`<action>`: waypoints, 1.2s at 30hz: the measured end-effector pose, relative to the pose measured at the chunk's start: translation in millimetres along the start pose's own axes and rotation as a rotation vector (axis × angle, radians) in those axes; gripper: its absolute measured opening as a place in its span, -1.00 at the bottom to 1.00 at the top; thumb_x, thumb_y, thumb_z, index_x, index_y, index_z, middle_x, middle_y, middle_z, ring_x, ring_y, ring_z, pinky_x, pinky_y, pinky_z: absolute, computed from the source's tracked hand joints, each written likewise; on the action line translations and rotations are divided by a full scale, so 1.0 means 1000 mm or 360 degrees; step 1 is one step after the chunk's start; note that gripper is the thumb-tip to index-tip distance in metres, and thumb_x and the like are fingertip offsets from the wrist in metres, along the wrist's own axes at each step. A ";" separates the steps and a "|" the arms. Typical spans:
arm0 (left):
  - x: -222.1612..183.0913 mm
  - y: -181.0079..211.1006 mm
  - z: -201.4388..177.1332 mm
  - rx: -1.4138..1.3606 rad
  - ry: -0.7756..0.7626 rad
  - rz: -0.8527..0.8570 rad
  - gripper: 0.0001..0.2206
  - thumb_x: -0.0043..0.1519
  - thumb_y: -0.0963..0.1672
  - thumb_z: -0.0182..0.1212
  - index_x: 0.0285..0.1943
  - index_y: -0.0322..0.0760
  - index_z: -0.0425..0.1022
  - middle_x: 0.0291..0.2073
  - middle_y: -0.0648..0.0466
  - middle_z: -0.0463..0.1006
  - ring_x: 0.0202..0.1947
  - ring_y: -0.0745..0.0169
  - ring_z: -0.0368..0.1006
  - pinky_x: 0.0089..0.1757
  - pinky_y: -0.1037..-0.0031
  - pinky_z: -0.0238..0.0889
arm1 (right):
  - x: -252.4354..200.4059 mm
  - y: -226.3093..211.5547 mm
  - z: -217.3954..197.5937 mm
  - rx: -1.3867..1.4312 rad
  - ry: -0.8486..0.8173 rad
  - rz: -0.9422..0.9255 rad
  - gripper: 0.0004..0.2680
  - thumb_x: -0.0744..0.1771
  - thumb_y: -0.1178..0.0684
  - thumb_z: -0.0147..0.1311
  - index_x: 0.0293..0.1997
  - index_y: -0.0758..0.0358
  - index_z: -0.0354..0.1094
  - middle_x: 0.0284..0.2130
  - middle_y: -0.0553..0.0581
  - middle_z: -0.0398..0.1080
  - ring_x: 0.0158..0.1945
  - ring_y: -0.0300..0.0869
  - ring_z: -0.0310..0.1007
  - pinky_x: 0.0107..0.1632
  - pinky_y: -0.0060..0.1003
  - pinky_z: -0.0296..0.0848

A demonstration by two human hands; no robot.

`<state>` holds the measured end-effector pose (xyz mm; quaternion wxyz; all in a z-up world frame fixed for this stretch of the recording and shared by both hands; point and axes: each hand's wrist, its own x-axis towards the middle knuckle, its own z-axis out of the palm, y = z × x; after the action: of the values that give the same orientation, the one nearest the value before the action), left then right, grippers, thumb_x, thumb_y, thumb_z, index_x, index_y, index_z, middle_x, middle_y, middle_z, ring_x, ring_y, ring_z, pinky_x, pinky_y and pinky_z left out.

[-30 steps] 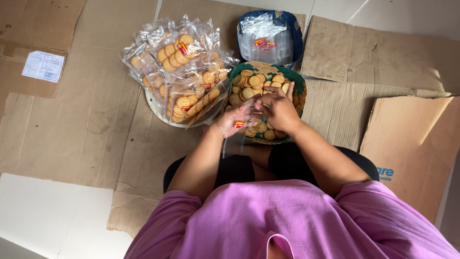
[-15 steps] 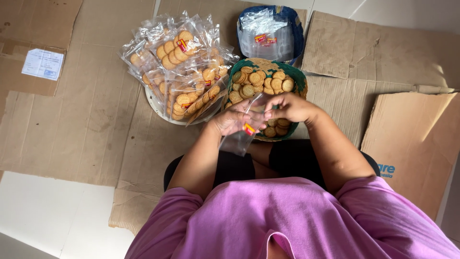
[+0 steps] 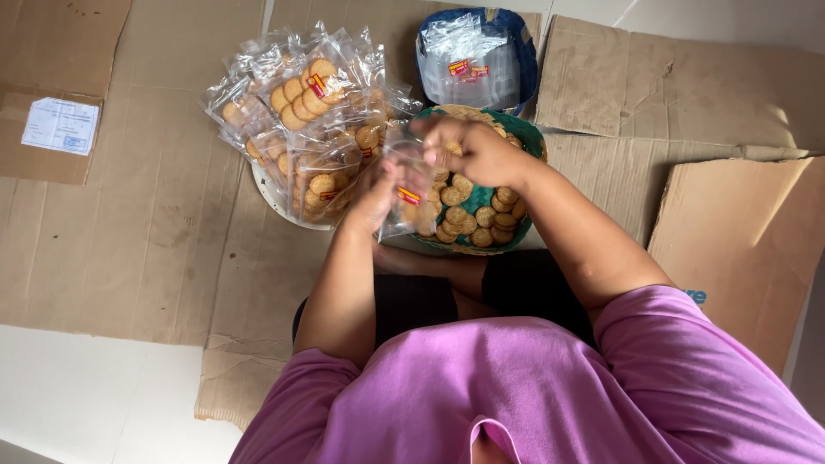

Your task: Manually picking up cookies from a basket and placing them into a small plastic bag for packaging.

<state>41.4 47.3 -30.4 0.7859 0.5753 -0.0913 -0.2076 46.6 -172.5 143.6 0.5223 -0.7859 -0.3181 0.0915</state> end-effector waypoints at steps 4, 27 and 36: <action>0.005 0.002 -0.026 -0.0152 0.0147 -0.0045 -0.07 0.14 0.42 -0.43 0.38 -0.20 0.25 -0.16 -0.13 0.60 -0.17 -0.07 0.61 -0.16 0.27 0.54 | -0.008 0.104 0.022 0.0221 0.0501 0.0150 -0.84 0.42 0.09 0.13 0.09 0.29 0.39 -0.08 0.29 0.52 0.14 0.08 0.47 0.23 0.13 0.34; 0.002 0.013 0.043 -0.1980 -0.0776 0.0004 -0.09 0.08 0.47 -0.29 0.55 0.22 0.14 0.51 -0.40 -0.03 0.40 -0.61 0.06 0.22 -0.40 0.03 | -0.071 0.236 0.079 -0.1294 -0.0106 0.0725 -0.78 0.30 0.20 -0.06 0.00 0.19 0.43 -0.16 0.10 0.40 -0.15 0.05 0.55 -0.21 -0.17 0.60; 0.005 0.006 0.047 -0.2068 -0.0810 0.0077 -0.34 0.27 0.31 -0.15 0.57 0.39 0.03 0.56 -0.26 -0.14 0.46 -0.46 0.01 0.22 -0.35 0.03 | -0.045 0.174 0.041 0.0821 0.1196 0.0942 -0.90 0.39 0.23 -0.09 -0.11 0.27 0.38 -0.34 0.22 0.42 -0.37 -0.04 0.60 -0.30 -0.16 0.66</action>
<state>29.2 6.2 -9.8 0.9294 -0.0801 -0.1426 -0.3309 62.5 -211.9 -35.2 0.7280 -0.6667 0.1582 0.0224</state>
